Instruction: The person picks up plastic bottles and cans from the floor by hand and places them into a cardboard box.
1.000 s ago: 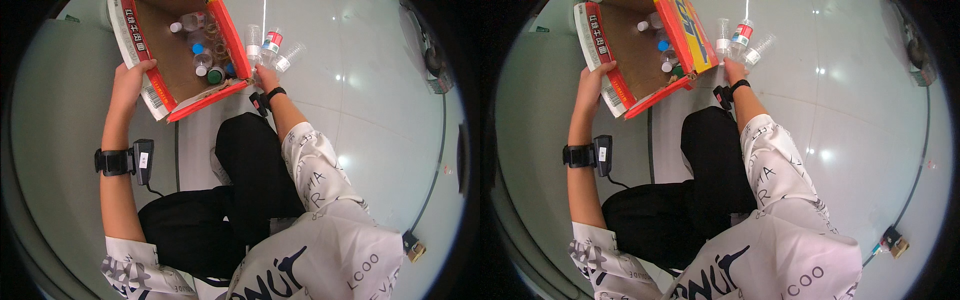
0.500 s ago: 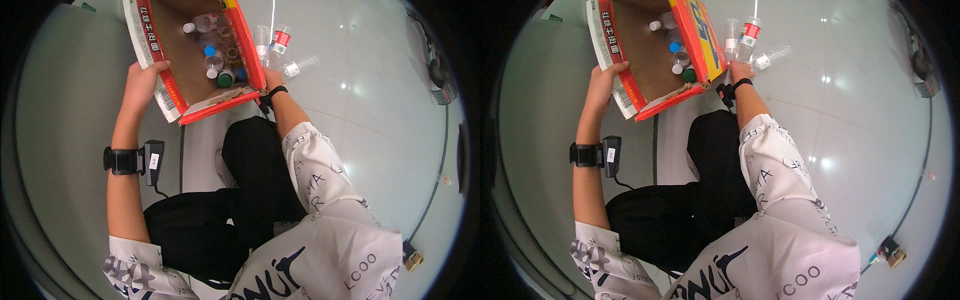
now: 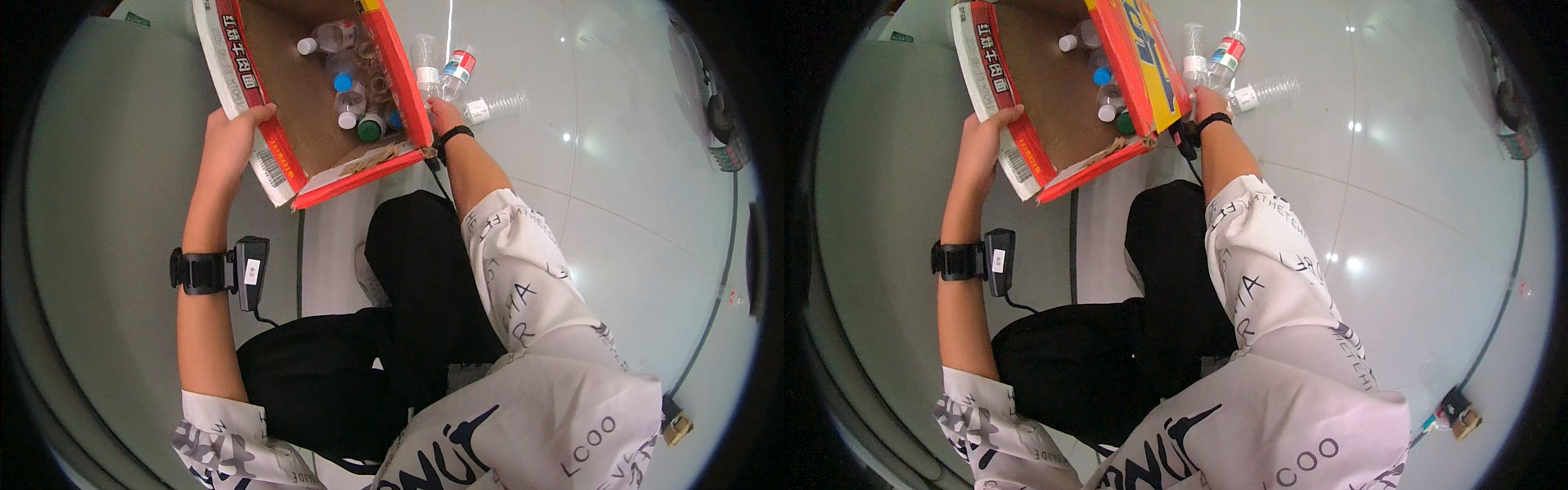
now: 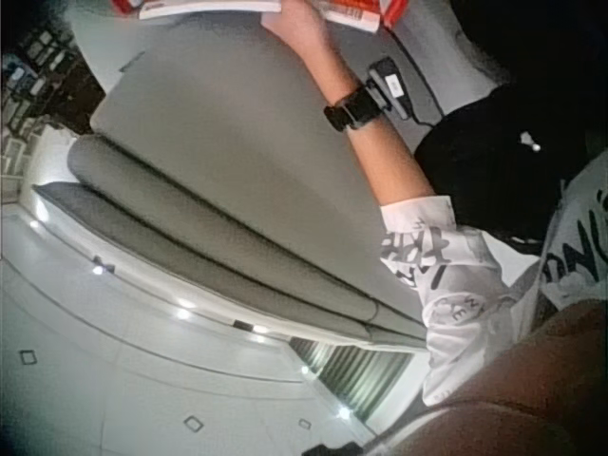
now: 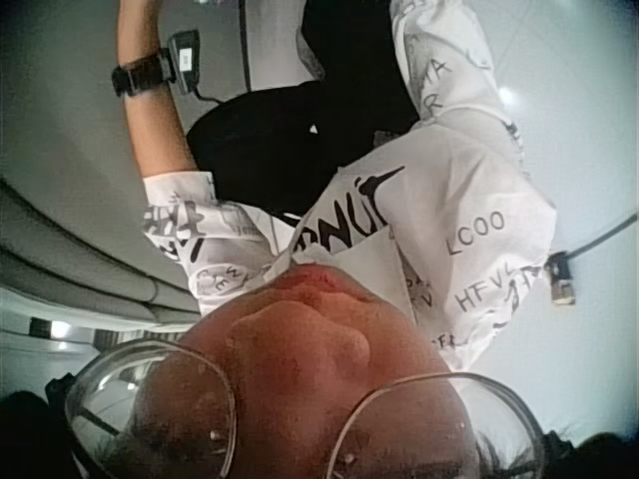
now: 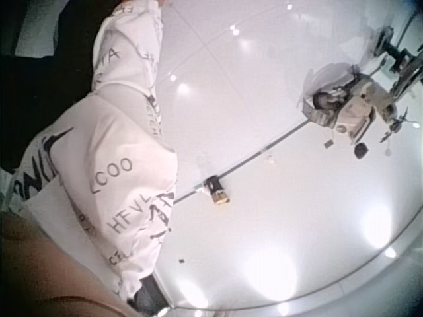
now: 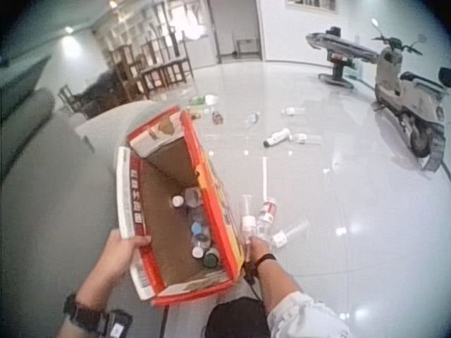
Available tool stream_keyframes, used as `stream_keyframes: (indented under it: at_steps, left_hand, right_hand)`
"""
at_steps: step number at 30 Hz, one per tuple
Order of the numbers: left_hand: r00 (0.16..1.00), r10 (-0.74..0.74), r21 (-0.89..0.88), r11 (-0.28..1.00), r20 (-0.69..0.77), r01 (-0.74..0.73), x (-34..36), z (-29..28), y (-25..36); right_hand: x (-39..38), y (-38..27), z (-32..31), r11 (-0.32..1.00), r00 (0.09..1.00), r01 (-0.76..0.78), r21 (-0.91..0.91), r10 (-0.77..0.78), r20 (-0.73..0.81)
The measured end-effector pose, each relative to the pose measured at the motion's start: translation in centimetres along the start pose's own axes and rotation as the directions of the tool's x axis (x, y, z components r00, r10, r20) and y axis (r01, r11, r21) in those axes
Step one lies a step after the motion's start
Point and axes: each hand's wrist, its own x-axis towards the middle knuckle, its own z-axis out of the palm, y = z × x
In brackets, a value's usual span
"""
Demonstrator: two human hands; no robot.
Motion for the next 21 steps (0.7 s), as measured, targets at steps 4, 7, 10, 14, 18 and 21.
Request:
stream_keyframes:
  at_steps: [4, 7, 10, 14, 18, 21]
  left_hand:
    - [0.999, -0.032, 0.027, 0.999, -0.025, 0.032, -0.7, -0.3, -0.1]
    - [1.0, -0.009, -0.014, 1.0, 0.018, 0.009, 0.0, 1.6, 0.4]
    - [1.0, -0.029, -0.008, 1.0, 0.001, 0.03, -0.3, 0.7, -0.3]
    - [1.0, -0.016, -0.006, 1.0, -0.021, 0.016, -0.9, 0.0, -0.5]
    - [0.999, -0.023, -0.015, 1.0, -0.023, 0.022, -0.7, 0.3, 0.1]
    - [0.999, -0.036, 0.022, 0.999, -0.026, 0.037, -0.7, 0.1, -0.1]
  right_hand:
    - [0.6, 0.5, 1.4, 0.998, 0.999, 0.049, -0.031, -0.049, -0.002]
    - [3.5, 3.6, -0.2, 0.96, 0.994, -0.101, 0.26, 0.107, -0.011]
    - [2.0, 1.4, 0.9, 0.938, 0.975, -0.221, 0.267, 0.216, 0.048]
    - [-0.2, -1.7, 0.4, 0.946, 0.96, -0.278, 0.169, 0.279, 0.016]
    - [-0.4, -2.5, -1.9, 0.907, 0.91, -0.389, 0.161, 0.405, -0.085]
    - [-2.2, -1.8, -3.4, 0.775, 0.913, -0.359, 0.521, 0.406, 0.025]
